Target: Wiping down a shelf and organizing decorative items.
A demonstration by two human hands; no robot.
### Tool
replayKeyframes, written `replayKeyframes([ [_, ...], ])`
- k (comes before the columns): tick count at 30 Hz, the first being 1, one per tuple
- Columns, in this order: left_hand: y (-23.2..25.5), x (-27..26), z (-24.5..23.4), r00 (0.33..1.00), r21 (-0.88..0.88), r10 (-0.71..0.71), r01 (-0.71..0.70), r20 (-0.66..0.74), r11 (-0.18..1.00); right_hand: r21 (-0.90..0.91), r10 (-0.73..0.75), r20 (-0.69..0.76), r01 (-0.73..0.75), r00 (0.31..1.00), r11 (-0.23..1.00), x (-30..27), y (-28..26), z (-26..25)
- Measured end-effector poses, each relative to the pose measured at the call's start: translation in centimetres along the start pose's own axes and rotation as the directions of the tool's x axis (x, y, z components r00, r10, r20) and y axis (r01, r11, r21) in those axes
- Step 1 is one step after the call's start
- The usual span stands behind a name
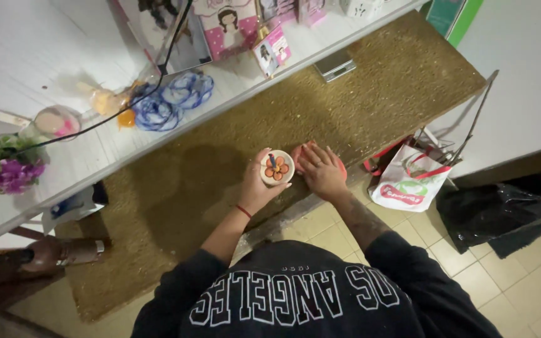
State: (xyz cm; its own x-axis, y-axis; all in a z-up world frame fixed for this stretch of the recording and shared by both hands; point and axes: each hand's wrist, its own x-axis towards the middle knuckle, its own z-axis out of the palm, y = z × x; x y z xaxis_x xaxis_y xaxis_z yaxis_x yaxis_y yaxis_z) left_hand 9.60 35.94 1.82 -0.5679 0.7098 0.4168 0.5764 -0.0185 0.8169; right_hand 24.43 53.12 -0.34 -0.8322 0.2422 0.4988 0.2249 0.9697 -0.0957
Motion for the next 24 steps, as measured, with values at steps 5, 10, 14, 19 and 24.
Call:
replayKeyframes([
  [5, 0.9, 3.3, 1.8, 0.994, -0.034, -0.034, 0.038, 0.109, 0.999, -0.154, 0.111, -0.180, -0.139, 0.977, 0.978, 0.3, 4.5, 1.1],
  [10, 0.2, 6.3, 4.7, 0.978, -0.120, 0.006, 0.019, 0.209, 0.993, -0.275, 0.186, -0.262, -0.258, 0.947, 0.926, -0.4, 9.8, 1.3],
  [14, 0.5, 9.2, 6.7, 0.957, -0.086, -0.004, 0.030, 0.289, 0.996, -0.311, 0.356, -0.232, -0.416, 0.905, 0.855, -1.1, 12.8, 0.1],
  [19, -1.3, 11.4, 10.1, 0.939, -0.139, 0.114, -0.072, 0.323, 0.988, -0.321, 0.479, -0.208, -0.522, 0.853, 0.790, -1.8, 17.0, 0.8],
  [24, -0.3, 13.8, 13.6, 0.929, -0.175, 0.151, -0.096, 0.337, 0.980, -0.284, 0.544, -0.156, -0.565, 0.824, 0.774, -1.1, 20.6, -1.0],
])
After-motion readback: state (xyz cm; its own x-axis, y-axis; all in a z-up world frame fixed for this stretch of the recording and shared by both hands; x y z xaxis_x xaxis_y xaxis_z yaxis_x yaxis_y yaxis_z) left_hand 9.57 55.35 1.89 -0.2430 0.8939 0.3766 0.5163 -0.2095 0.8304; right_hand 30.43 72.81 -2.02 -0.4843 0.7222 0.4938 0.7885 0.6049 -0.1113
